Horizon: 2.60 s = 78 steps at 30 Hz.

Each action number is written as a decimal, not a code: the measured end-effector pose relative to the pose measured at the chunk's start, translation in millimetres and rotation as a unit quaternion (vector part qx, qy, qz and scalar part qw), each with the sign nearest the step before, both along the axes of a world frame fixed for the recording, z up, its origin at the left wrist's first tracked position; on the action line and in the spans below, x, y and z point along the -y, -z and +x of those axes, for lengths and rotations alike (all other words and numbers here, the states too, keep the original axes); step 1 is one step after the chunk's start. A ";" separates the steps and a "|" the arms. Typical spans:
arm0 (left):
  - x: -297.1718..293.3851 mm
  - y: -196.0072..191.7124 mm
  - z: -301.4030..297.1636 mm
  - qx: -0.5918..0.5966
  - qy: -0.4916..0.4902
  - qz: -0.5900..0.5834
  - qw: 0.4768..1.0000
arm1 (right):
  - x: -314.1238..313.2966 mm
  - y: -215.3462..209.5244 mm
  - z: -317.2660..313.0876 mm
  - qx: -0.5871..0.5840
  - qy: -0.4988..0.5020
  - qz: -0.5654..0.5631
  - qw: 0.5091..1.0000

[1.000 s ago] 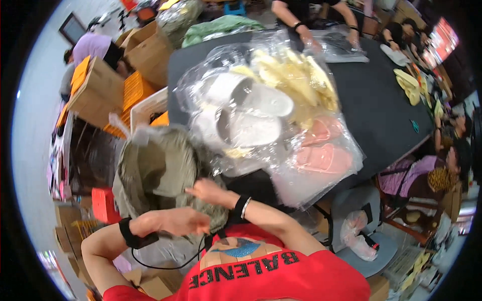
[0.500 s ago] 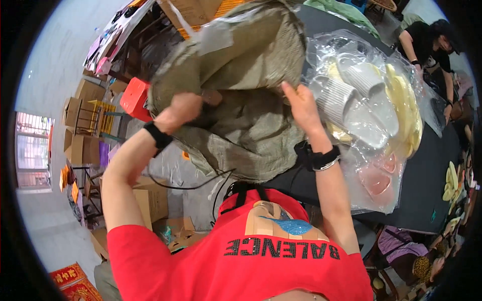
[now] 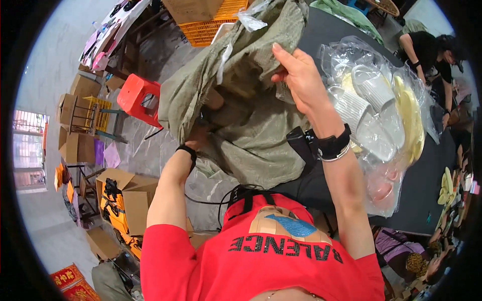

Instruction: Packing slippers into plastic bags at a factory finishing table.

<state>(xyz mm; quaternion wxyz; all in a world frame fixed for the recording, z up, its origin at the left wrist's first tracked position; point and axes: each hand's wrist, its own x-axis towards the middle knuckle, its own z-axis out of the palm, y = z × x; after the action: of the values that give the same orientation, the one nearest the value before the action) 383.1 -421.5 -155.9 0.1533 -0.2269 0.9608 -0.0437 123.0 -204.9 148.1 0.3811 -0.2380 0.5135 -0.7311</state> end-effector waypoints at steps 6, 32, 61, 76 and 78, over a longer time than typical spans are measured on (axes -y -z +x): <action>118.7 -113.4 104.4 -0.057 -0.106 0.021 0.993 | 27.2 -54.5 24.1 0.061 -0.083 -0.155 0.983; 17.9 -86.9 -64.3 -0.265 0.196 0.034 0.943 | -35.5 -94.3 38.7 -0.538 0.095 -0.134 0.827; -6.0 4.7 -146.9 -0.159 0.149 0.110 0.970 | -71.0 -95.4 58.9 0.001 -0.006 -0.116 0.993; -6.2 -138.2 -115.5 -0.180 0.186 0.074 0.963 | -70.2 -69.0 37.4 0.016 0.028 -0.095 0.995; -16.4 -159.8 -84.8 -0.230 0.256 -0.110 0.932 | -66.8 -61.3 27.6 0.026 0.019 -0.107 0.994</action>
<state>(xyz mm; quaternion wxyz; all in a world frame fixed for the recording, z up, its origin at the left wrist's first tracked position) 298.2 -405.1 3.8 -0.1142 0.0073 0.9844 -0.1336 150.6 -138.2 209.4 0.3525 -0.2486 0.4264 -0.7951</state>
